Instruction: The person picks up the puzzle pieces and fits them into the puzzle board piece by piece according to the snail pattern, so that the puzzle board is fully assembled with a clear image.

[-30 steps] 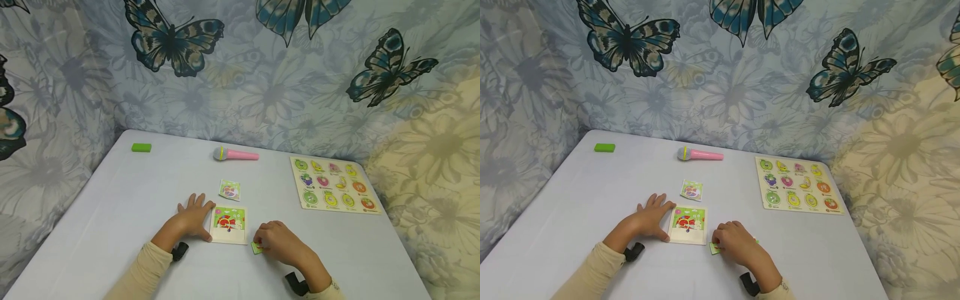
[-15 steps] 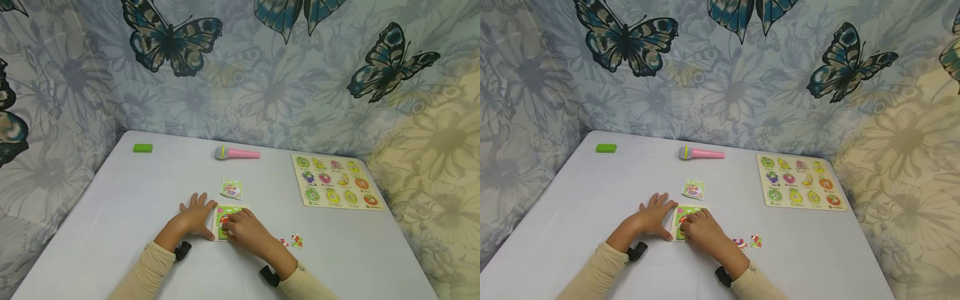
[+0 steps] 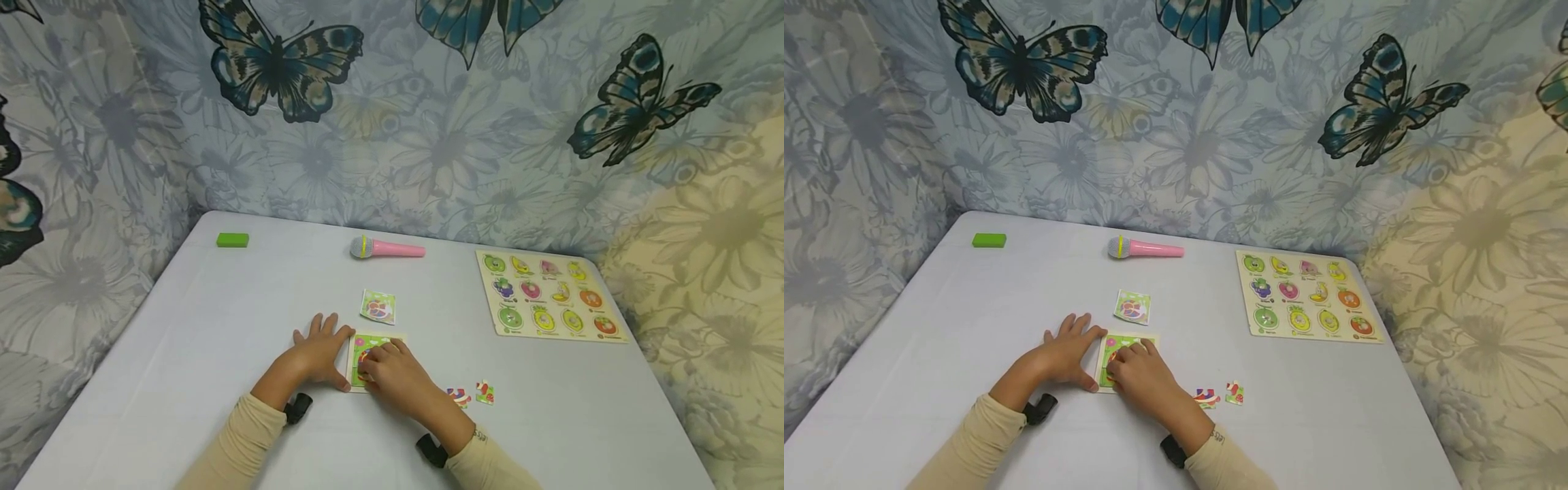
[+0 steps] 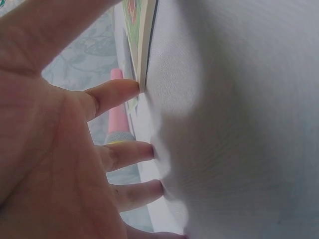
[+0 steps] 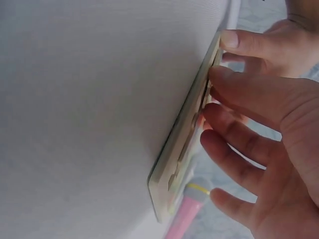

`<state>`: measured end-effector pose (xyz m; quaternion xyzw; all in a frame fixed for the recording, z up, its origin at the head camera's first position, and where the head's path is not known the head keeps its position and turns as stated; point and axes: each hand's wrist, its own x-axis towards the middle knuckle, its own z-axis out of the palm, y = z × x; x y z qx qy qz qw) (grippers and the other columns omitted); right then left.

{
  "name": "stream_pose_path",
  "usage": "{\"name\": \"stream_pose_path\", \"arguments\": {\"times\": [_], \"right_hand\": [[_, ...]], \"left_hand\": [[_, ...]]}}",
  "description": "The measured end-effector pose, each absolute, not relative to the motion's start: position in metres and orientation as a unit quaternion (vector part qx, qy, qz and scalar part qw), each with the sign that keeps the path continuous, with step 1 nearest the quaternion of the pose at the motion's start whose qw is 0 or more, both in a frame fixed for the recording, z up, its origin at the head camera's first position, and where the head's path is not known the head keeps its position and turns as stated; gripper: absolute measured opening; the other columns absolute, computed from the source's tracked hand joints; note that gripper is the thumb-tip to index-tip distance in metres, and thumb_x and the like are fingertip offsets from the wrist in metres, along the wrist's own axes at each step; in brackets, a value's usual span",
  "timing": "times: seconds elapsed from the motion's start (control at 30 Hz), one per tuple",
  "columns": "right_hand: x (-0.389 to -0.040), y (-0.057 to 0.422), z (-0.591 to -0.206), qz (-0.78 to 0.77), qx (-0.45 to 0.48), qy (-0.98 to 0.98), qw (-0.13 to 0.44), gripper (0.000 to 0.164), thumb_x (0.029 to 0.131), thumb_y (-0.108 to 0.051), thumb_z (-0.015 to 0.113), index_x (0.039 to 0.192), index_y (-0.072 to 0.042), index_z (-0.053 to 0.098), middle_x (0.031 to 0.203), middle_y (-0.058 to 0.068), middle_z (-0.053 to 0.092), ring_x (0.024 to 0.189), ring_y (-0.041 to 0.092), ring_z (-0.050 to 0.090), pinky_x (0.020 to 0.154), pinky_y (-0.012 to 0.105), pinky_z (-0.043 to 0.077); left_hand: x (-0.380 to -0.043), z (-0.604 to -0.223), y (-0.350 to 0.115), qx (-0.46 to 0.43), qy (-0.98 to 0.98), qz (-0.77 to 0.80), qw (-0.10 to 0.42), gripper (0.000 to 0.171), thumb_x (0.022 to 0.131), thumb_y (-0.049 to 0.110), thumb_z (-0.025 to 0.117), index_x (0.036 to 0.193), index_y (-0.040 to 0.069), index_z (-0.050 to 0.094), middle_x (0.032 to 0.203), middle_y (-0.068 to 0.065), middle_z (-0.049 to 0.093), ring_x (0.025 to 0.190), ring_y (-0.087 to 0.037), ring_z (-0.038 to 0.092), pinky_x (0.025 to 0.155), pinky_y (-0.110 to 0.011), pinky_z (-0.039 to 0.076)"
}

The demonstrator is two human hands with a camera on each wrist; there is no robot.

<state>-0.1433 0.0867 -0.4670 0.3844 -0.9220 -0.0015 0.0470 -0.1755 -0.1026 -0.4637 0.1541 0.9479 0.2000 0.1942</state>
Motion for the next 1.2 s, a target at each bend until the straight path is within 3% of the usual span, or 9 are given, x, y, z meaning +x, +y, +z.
{"name": "stream_pose_path", "arguments": {"times": [0.3,0.5,0.9,1.2], "right_hand": [[-0.134,0.094,-0.461,0.003,0.397,-0.918,0.026,0.024,0.082,-0.031,0.076,0.104,-0.022,0.072,0.104,-0.007,0.065,0.101,0.014,0.058,0.096,0.036,0.044],[-0.127,0.119,-0.456,0.028,0.350,-0.936,-0.008,0.031,0.082,-0.030,0.078,0.110,-0.021,0.071,0.109,-0.005,0.068,0.108,0.017,0.060,0.102,0.043,0.042],[-0.110,0.193,-0.442,0.042,0.219,-0.974,-0.046,0.027,0.072,-0.007,0.082,0.096,-0.017,0.073,0.099,-0.003,0.069,0.101,0.023,0.061,0.100,0.049,0.040],[-0.106,0.210,-0.450,0.044,0.203,-0.977,-0.041,0.028,0.072,0.000,0.081,0.092,-0.015,0.071,0.090,-0.006,0.066,0.095,0.021,0.061,0.099,0.051,0.042]], "left_hand": [[-0.172,-0.465,-0.103,0.152,0.949,0.201,0.189,0.095,0.060,0.038,0.092,0.140,0.016,0.046,0.156,-0.023,0.021,0.144,-0.049,0.009,0.097,-0.082,0.017],[-0.170,-0.467,-0.103,0.151,0.950,0.205,0.182,0.095,0.058,0.037,0.093,0.139,0.015,0.047,0.155,-0.024,0.023,0.143,-0.050,0.011,0.097,-0.082,0.017],[-0.170,-0.465,-0.103,0.148,0.951,0.207,0.178,0.096,0.058,0.037,0.093,0.139,0.015,0.047,0.155,-0.025,0.022,0.143,-0.051,0.009,0.097,-0.082,0.015],[-0.170,-0.465,-0.103,0.149,0.949,0.212,0.181,0.096,0.058,0.036,0.093,0.140,0.015,0.046,0.155,-0.024,0.022,0.144,-0.050,0.009,0.098,-0.082,0.014]]}}
